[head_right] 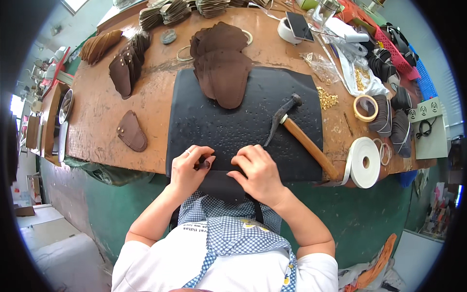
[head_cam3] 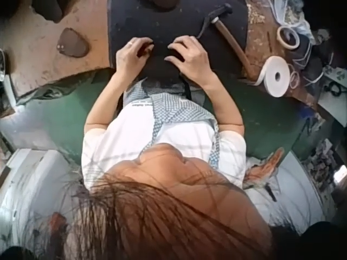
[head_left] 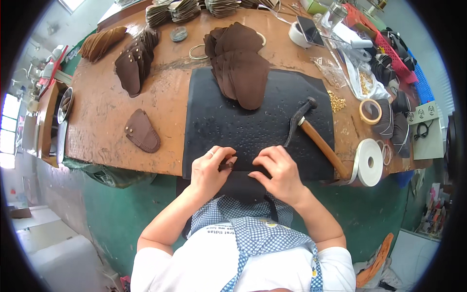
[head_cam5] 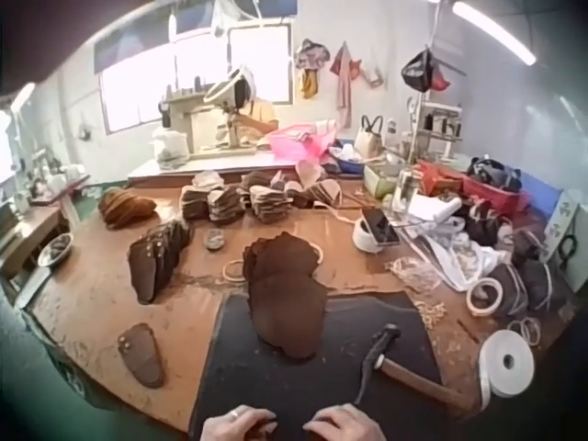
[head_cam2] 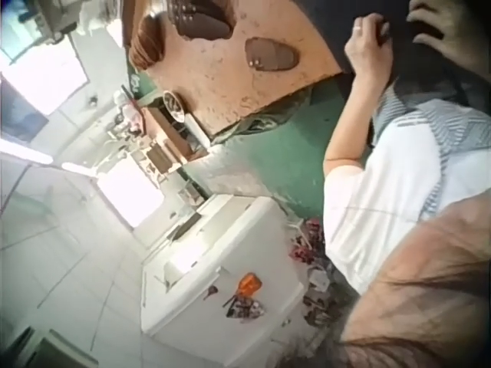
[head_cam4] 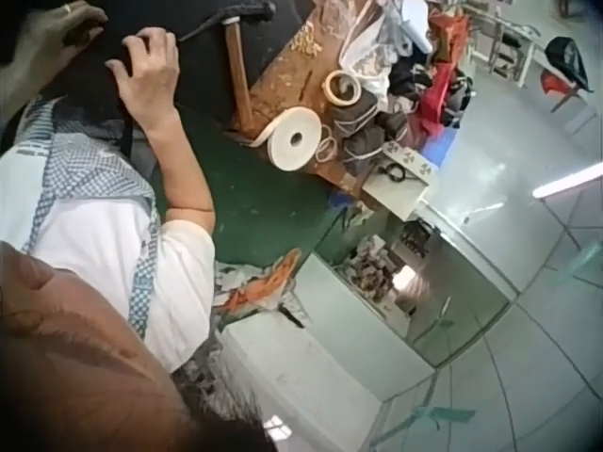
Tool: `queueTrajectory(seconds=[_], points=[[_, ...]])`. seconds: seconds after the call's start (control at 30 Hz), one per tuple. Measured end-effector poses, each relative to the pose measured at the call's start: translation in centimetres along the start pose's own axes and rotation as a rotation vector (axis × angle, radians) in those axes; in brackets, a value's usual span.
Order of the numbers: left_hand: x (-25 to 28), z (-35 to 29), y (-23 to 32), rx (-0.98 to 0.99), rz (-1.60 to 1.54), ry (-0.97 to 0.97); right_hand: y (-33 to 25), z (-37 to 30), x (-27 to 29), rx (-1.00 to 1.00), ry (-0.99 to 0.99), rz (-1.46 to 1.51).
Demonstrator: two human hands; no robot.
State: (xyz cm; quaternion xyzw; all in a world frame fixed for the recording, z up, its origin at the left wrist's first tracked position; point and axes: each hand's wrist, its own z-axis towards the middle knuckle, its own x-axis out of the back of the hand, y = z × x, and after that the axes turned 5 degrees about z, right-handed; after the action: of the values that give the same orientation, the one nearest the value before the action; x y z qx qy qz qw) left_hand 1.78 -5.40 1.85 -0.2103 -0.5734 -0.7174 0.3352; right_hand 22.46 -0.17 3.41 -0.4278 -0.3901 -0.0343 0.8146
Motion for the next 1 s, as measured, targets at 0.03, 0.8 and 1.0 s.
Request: queueTrajectory(seconds=[0.03, 0.8, 1.0], points=[[-0.2, 0.1, -0.1, -0.032, 0.026, 0.005, 0.2, -0.1, -0.3, 0.056, -0.01, -0.025], [8.3, 1.5, 0.7, 0.315, -0.442, -0.148, 1.4, 0.0, 2.8, -0.274, 0.172, 0.377], [6.6, 1.8, 3.0, -0.219, 0.24, 0.206, 2.0, 0.0, 4.2, -0.235, 0.37, 0.237]])
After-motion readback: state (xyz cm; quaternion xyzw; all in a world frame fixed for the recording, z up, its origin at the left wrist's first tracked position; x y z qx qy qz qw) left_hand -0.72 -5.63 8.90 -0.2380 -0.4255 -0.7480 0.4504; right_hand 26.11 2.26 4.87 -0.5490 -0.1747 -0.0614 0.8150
